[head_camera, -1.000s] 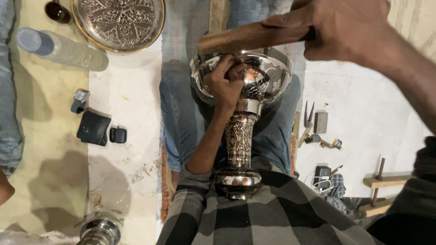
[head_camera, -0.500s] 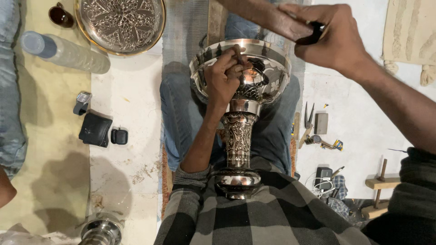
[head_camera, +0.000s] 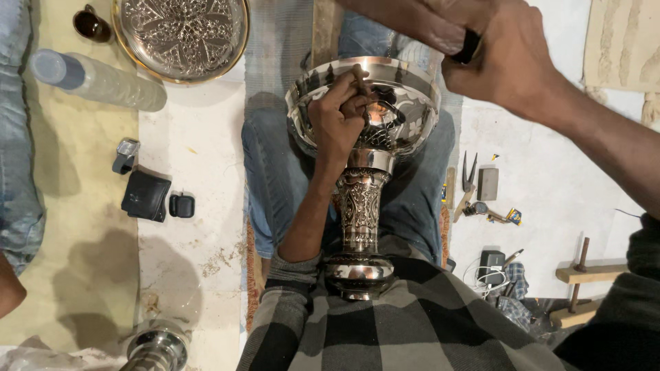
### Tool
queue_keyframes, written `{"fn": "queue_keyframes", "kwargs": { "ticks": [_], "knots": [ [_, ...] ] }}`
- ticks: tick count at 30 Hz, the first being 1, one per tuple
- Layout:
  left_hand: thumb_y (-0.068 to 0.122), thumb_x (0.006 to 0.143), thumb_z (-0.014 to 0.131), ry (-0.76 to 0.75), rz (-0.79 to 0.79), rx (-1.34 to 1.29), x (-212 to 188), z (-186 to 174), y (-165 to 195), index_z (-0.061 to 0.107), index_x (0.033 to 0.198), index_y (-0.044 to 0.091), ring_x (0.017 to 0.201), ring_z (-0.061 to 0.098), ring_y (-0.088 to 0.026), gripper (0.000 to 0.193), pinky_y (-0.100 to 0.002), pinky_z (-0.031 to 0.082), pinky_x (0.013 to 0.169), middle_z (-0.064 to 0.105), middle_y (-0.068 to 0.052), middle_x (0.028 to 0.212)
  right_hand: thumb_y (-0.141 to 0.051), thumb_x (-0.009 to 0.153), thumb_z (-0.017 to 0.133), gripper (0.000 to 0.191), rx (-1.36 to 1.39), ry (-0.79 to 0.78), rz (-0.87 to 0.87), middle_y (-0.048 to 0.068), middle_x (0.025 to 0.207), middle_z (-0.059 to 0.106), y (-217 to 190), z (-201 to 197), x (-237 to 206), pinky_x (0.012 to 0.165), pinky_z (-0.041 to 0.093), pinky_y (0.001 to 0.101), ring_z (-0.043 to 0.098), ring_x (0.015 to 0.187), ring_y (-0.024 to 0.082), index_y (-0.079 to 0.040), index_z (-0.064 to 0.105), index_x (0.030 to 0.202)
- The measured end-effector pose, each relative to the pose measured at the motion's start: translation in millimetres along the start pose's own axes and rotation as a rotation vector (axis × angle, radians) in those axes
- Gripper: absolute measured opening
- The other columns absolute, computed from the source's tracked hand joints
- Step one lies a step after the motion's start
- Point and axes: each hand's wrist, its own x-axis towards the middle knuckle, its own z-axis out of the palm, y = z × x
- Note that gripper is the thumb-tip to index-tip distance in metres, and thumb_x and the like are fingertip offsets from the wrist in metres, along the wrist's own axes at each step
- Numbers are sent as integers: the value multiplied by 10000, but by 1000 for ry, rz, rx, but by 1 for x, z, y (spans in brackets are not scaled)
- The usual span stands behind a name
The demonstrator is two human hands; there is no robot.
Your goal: The person holds a silver-colored metal vessel on their lap and repeatedly strikes its surface with a wooden mallet. They rotate the vessel slightly between strikes to work different areas of the bowl.
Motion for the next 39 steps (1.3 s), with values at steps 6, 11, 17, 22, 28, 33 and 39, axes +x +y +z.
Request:
{"fn": "queue_keyframes", "kwargs": {
  "ticks": [6,11,17,22,28,33,39],
  "knots": [
    [-199,833,560,-14,84,53,1,-3,2,695,1228,8,916,770,-142,467,-228,609,779,785,-83,962,-56,699,738,773,80,14,25,91,931,722,-12,-4,2,451,427,362,580,544,199,-202,676,1455],
    [-171,857,561,-29,120,96,1,-4,1,704,1168,30,935,787,-153,397,-254,643,793,792,-94,1005,-57,614,674,875,192,211,-10,113,1059,709,-21,-1,7,473,477,315,614,631,204,-207,613,1474],
    [-163,870,582,-55,97,134,1,-4,7,724,1179,31,924,795,-171,392,-254,644,762,800,-103,998,-39,637,688,925,190,91,107,95,1049,715,-15,11,6,494,503,343,623,596,224,-222,578,1537],
    [-175,849,554,-111,128,120,1,-6,9,731,1177,33,913,796,-178,427,-263,658,765,797,-113,978,-67,706,683,891,219,136,42,47,1003,679,-17,18,-4,561,501,363,634,679,220,-229,560,1573],
    [-106,868,656,-159,203,254,7,-12,11,747,1101,66,810,802,-165,304,-273,620,688,802,-89,932,-57,658,669,892,395,146,134,64,998,682,-22,23,-17,523,492,357,635,668,235,-230,566,1527],
    [-134,866,576,-242,227,282,11,-15,15,739,1186,75,863,810,-180,416,-277,644,694,797,-95,972,-40,681,698,808,229,155,130,87,1031,691,-21,21,-36,558,471,372,618,686,238,-208,615,1467],
    [-139,813,594,-409,292,297,19,-25,14,748,1132,64,850,811,-201,408,-280,617,647,807,-109,980,0,706,688,809,338,176,168,91,1018,683,-23,34,-63,622,461,307,602,745,163,-165,619,1494]
  ]
}}
